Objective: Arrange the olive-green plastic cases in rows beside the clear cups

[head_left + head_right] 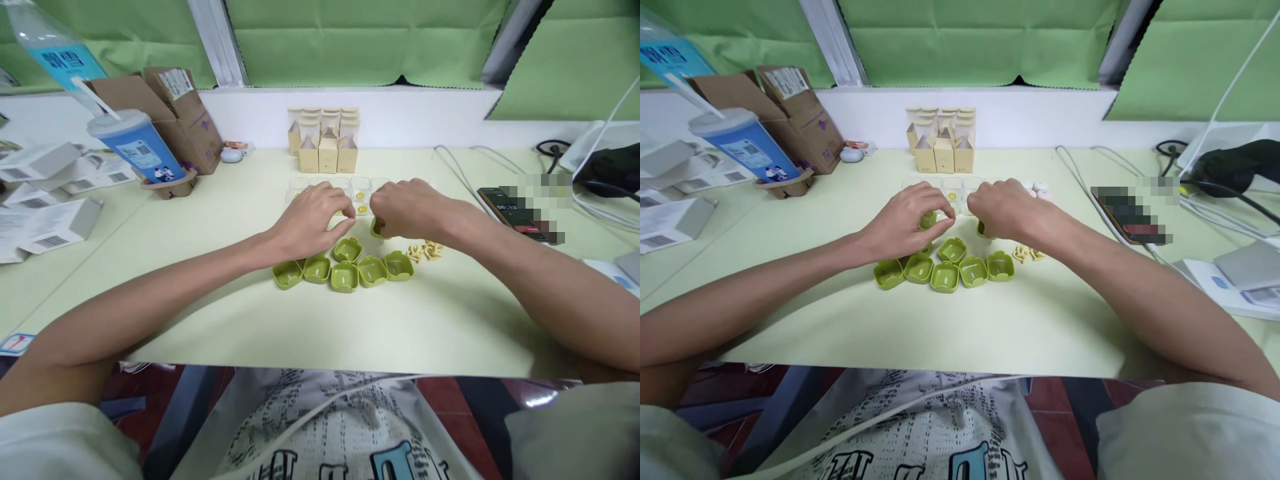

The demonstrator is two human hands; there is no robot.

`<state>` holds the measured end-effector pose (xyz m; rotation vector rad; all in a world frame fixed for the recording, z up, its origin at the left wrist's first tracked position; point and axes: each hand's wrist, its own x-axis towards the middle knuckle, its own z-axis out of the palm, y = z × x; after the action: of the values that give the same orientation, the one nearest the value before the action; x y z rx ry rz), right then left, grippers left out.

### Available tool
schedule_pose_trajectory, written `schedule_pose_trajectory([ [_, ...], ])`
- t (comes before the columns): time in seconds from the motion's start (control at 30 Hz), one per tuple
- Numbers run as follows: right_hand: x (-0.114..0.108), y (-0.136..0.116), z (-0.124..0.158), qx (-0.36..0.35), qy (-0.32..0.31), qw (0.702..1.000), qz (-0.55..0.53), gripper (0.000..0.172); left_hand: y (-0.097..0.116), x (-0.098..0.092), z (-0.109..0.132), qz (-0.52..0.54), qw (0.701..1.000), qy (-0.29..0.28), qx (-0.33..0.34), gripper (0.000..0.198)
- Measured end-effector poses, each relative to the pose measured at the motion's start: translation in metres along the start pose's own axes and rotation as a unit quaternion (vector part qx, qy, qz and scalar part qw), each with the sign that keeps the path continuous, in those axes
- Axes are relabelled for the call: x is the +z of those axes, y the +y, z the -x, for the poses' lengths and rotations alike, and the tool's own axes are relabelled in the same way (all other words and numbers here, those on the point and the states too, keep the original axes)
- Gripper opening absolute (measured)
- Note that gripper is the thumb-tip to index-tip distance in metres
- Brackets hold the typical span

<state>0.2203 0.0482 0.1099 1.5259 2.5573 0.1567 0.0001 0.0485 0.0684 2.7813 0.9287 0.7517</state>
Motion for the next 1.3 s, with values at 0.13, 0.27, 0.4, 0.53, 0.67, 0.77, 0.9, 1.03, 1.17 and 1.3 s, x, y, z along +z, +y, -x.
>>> schedule_pose_trajectory([
  [0.13, -0.026, -0.003, 0.014, -0.012, 0.038, 0.998, -0.051, 0.008, -0.004, 0.006, 0.001, 0.122, 0.991, 0.047, -0.001, 0.060],
  [0.27, -0.037, -0.004, 0.023, -0.081, 0.134, 0.981, -0.116, 0.011, 0.002, 0.002, 0.000, 0.214, 0.972, 0.094, -0.004, 0.049],
  [0.4, -0.038, -0.008, 0.022, -0.073, 0.188, 0.971, -0.133, 0.015, 0.004, -0.009, -0.002, 0.235, 0.962, 0.140, -0.002, 0.047],
  [0.53, -0.037, -0.007, 0.020, -0.104, 0.223, 0.955, -0.168, 0.016, -0.001, -0.016, -0.006, 0.205, 0.967, 0.147, 0.022, 0.045],
  [0.67, -0.039, 0.001, 0.021, -0.140, 0.219, 0.945, -0.197, 0.017, -0.002, -0.017, -0.007, 0.196, 0.970, 0.140, 0.033, 0.040],
  [0.77, -0.040, 0.004, 0.022, -0.152, 0.186, 0.946, -0.217, 0.016, -0.002, -0.015, -0.007, 0.212, 0.967, 0.138, 0.023, 0.042],
  [0.9, -0.038, 0.000, 0.019, -0.138, 0.195, 0.944, -0.227, 0.011, -0.003, -0.015, -0.007, 0.229, 0.962, 0.147, 0.019, 0.046],
  [1.03, -0.044, -0.004, 0.023, -0.138, 0.210, 0.946, -0.207, 0.015, -0.003, -0.017, -0.007, 0.207, 0.968, 0.142, 0.020, 0.041],
  [1.17, -0.056, 0.017, 0.039, -0.107, 0.195, 0.956, -0.190, 0.010, -0.004, -0.014, -0.005, 0.191, 0.974, 0.117, -0.010, 0.039],
  [1.3, -0.036, 0.043, 0.051, -0.071, 0.232, 0.949, -0.204, 0.037, -0.001, -0.008, -0.004, 0.202, 0.977, 0.069, -0.024, 0.039],
])
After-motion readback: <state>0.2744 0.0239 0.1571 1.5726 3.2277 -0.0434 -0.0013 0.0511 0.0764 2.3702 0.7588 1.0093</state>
